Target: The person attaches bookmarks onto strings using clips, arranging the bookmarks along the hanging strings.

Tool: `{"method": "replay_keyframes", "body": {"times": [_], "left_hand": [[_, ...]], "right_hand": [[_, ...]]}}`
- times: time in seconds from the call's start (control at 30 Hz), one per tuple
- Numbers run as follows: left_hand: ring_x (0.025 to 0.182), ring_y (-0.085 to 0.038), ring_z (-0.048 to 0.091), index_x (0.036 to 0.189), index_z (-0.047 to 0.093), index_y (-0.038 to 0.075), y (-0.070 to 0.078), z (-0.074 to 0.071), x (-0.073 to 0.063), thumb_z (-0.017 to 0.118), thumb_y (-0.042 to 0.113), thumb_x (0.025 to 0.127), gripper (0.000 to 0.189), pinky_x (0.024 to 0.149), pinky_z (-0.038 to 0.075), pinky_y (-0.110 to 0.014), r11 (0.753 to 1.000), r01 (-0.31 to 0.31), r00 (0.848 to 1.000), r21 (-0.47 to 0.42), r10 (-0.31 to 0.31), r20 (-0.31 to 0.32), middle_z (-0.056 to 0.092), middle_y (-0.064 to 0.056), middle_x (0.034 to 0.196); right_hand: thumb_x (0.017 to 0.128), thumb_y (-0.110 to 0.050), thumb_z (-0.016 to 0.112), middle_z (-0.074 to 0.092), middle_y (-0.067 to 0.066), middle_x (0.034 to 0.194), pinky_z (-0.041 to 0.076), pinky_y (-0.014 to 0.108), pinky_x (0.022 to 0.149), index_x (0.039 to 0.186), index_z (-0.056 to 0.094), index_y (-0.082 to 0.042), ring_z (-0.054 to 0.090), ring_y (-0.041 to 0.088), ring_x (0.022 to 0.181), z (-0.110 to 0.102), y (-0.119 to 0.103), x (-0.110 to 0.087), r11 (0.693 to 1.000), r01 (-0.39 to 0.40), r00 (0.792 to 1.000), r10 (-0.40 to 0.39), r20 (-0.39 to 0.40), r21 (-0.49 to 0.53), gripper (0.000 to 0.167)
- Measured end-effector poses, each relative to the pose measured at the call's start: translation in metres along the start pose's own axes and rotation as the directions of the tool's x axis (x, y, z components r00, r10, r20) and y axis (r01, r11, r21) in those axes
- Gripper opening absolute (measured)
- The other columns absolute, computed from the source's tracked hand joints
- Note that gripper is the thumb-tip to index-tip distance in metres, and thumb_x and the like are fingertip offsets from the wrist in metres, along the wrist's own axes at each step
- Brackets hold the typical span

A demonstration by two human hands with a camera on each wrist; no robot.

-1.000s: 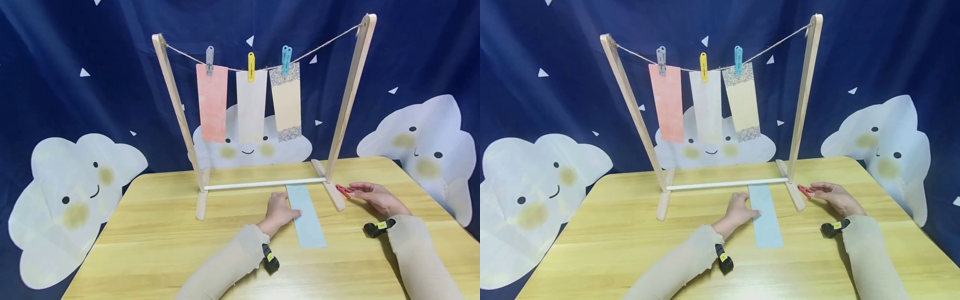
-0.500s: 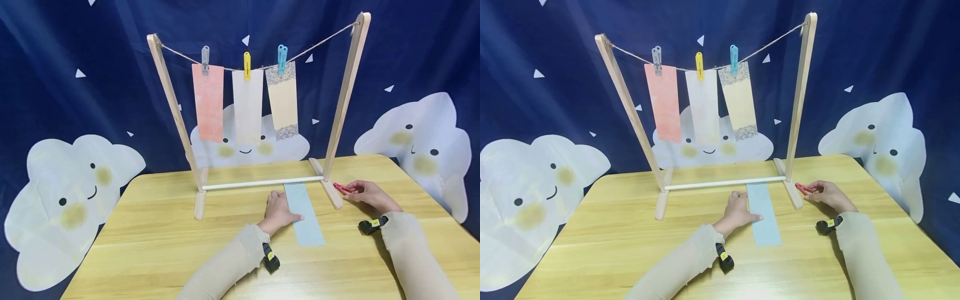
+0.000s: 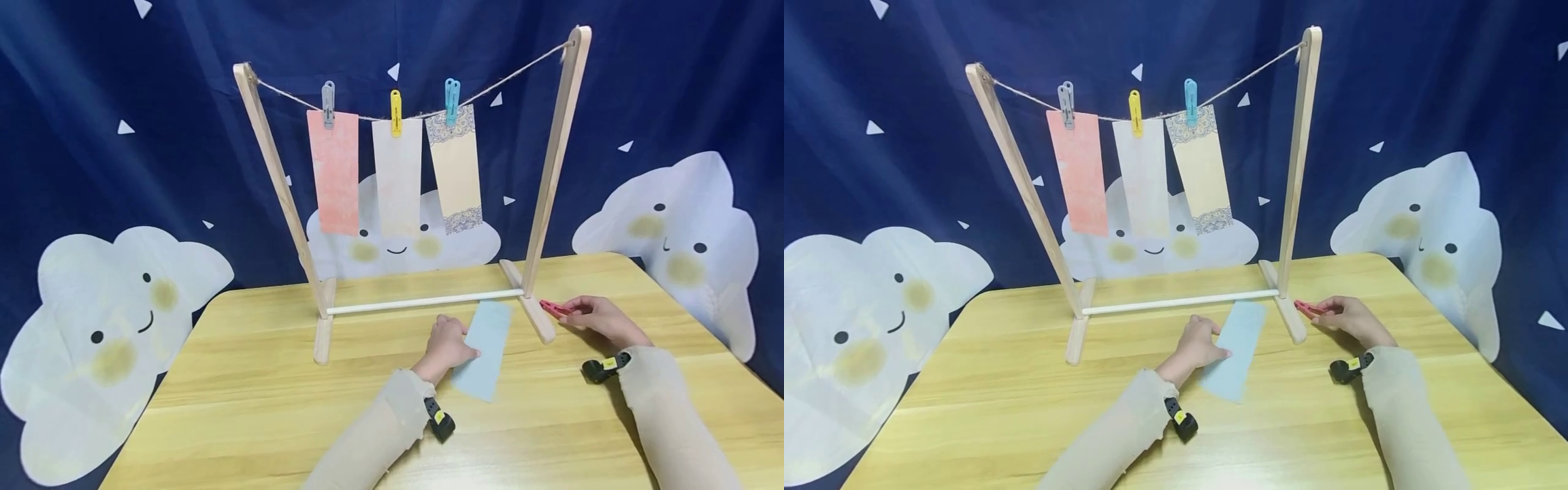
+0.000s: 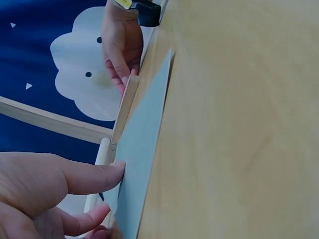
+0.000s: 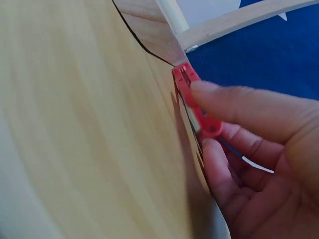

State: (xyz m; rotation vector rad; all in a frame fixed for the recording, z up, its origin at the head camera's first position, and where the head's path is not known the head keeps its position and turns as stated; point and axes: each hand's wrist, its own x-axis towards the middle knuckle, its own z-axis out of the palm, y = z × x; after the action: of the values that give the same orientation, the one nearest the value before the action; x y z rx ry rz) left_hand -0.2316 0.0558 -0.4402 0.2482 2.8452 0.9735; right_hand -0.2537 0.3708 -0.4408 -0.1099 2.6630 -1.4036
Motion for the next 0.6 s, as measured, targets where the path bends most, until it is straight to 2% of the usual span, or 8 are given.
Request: {"method": "replay_keyframes", "body": {"times": [0.2, 0.3, 0.43, 0.53, 0.6], "left_hand": [[0.085, -0.019, 0.046, 0.091, 0.071, 0.006, 0.001, -0.002, 0.001, 0.084, 0.021, 0.070, 0.029, 0.069, 0.046, -0.027, 1.000, -0.007, 1.000, 0.021, 0.006, 0.017, 0.049, -0.008, 0.101], [0.079, -0.017, 0.049, 0.091, 0.069, 0.005, -0.001, -0.004, 0.002, 0.083, 0.017, 0.070, 0.028, 0.064, 0.046, -0.026, 1.000, -0.003, 1.000, 0.001, 0.003, 0.030, 0.051, -0.006, 0.095], [0.073, -0.016, 0.055, 0.093, 0.063, 0.007, -0.006, -0.011, 0.005, 0.082, 0.013, 0.070, 0.030, 0.061, 0.046, -0.026, 0.998, 0.005, 1.000, -0.055, -0.004, 0.028, 0.060, -0.003, 0.089], [0.074, -0.015, 0.059, 0.095, 0.063, 0.007, -0.009, -0.015, 0.008, 0.081, 0.012, 0.071, 0.031, 0.063, 0.047, -0.025, 0.994, -0.002, 0.999, -0.109, 0.005, 0.032, 0.066, -0.001, 0.088], [0.074, -0.014, 0.061, 0.096, 0.065, 0.005, -0.012, -0.017, 0.009, 0.080, 0.010, 0.071, 0.030, 0.064, 0.048, -0.023, 0.988, -0.006, 0.999, -0.157, 0.014, 0.046, 0.068, -0.003, 0.087]], "right_hand": [[0.086, -0.023, 0.069, 0.060, 0.000, 0.096, 0.038, 0.020, 0.072, 0.119, 0.051, 0.011, 0.049, 0.006, 0.082, -0.004, 0.001, -0.003, 0.999, -0.031, 0.999, 0.032, -0.013, 0.044, 0.050], [0.088, -0.025, 0.067, 0.060, -0.005, 0.097, 0.036, 0.018, 0.075, 0.121, 0.050, 0.012, 0.048, 0.004, 0.086, -0.005, 0.003, -0.005, 0.995, -0.045, 0.999, 0.047, -0.017, 0.088, 0.052], [0.089, -0.022, 0.066, 0.060, -0.014, 0.092, 0.040, 0.012, 0.075, 0.121, 0.049, 0.014, 0.051, -0.001, 0.085, -0.007, 0.005, -0.004, 0.984, -0.041, 0.998, 0.047, -0.031, 0.173, 0.052], [0.089, -0.019, 0.066, 0.061, -0.018, 0.090, 0.042, 0.010, 0.075, 0.118, 0.054, 0.010, 0.053, -0.004, 0.085, -0.009, 0.007, -0.004, 0.969, -0.029, 0.998, 0.042, -0.049, 0.245, 0.043], [0.089, -0.019, 0.065, 0.062, -0.021, 0.090, 0.042, 0.009, 0.075, 0.114, 0.060, 0.000, 0.053, -0.006, 0.086, -0.009, 0.009, -0.005, 0.959, -0.031, 0.997, 0.050, -0.063, 0.280, 0.031]]}}
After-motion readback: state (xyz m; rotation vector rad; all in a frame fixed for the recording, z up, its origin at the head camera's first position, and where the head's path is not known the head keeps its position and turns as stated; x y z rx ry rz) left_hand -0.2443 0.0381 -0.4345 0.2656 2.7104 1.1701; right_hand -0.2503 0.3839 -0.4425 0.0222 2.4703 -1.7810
